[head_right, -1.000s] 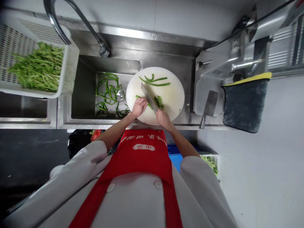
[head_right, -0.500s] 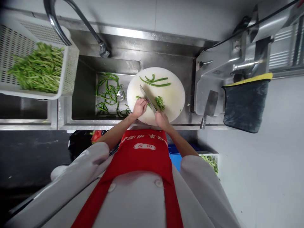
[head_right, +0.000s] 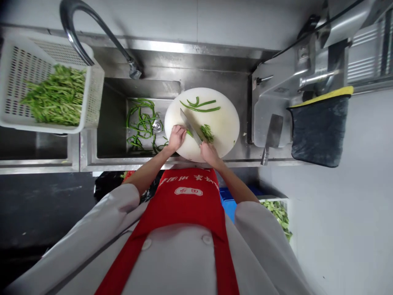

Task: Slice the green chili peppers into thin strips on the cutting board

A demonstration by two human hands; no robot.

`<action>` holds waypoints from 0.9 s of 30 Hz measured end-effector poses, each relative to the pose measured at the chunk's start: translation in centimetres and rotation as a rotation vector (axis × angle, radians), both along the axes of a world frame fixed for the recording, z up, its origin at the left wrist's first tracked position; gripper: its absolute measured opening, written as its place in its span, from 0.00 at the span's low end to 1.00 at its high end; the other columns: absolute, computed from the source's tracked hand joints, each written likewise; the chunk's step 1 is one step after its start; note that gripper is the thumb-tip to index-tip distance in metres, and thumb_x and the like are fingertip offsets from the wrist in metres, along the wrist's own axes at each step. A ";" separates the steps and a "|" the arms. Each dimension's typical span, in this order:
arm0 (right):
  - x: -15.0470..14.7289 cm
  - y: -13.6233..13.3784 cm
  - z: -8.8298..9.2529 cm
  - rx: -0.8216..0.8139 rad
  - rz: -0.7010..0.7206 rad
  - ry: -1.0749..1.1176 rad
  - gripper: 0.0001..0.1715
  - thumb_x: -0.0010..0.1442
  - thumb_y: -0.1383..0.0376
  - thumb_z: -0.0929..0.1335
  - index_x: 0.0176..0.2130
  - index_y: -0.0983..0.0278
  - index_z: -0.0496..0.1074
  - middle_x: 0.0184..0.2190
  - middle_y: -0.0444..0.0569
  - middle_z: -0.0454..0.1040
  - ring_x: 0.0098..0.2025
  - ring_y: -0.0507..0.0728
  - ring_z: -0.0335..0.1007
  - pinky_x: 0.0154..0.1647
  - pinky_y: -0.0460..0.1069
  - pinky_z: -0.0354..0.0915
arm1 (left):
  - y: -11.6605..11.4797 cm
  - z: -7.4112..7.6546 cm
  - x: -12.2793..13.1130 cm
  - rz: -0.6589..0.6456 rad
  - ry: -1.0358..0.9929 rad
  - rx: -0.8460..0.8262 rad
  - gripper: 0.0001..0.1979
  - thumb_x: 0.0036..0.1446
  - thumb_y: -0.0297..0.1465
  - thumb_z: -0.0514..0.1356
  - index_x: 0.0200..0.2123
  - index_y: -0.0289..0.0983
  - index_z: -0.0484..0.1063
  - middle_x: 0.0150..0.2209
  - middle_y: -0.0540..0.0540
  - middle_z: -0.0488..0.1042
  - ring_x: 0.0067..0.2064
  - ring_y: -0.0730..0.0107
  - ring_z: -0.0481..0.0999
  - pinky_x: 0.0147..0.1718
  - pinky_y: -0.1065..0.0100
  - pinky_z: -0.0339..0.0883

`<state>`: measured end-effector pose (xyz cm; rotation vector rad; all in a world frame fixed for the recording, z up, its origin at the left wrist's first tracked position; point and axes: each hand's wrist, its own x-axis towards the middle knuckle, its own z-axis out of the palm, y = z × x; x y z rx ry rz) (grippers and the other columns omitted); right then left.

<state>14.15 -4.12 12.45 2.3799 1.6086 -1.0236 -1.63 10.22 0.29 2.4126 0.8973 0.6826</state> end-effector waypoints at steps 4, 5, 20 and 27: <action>-0.1 -0.5 0.6 0.009 0.041 -0.047 0.20 0.74 0.63 0.56 0.53 0.70 0.69 0.44 0.65 0.78 0.49 0.65 0.76 0.49 0.52 0.65 | -0.1 -0.1 0.0 -0.024 0.004 -0.009 0.16 0.71 0.34 0.47 0.43 0.38 0.73 0.44 0.39 0.71 0.48 0.56 0.67 0.51 0.53 0.65; -0.2 -0.5 0.7 0.008 0.048 -0.057 0.20 0.74 0.63 0.56 0.54 0.71 0.69 0.44 0.65 0.78 0.49 0.65 0.76 0.49 0.52 0.66 | -0.1 -0.1 0.1 -0.025 0.003 -0.015 0.16 0.71 0.34 0.46 0.43 0.38 0.73 0.44 0.39 0.71 0.48 0.56 0.66 0.51 0.53 0.65; -0.3 -0.1 0.6 -0.005 0.078 -0.018 0.21 0.74 0.62 0.56 0.52 0.71 0.70 0.45 0.65 0.78 0.51 0.65 0.75 0.52 0.52 0.65 | -0.3 0.1 -0.2 -0.024 -0.026 -0.051 0.16 0.70 0.32 0.45 0.42 0.38 0.73 0.42 0.39 0.71 0.47 0.56 0.67 0.50 0.51 0.66; -0.3 0.0 0.1 0.005 0.048 0.014 0.20 0.74 0.63 0.57 0.53 0.71 0.70 0.45 0.65 0.78 0.52 0.64 0.75 0.53 0.52 0.64 | 1.4 -0.2 -1.7 0.023 -0.042 -0.008 0.15 0.71 0.35 0.48 0.43 0.40 0.73 0.44 0.41 0.72 0.50 0.58 0.68 0.52 0.55 0.67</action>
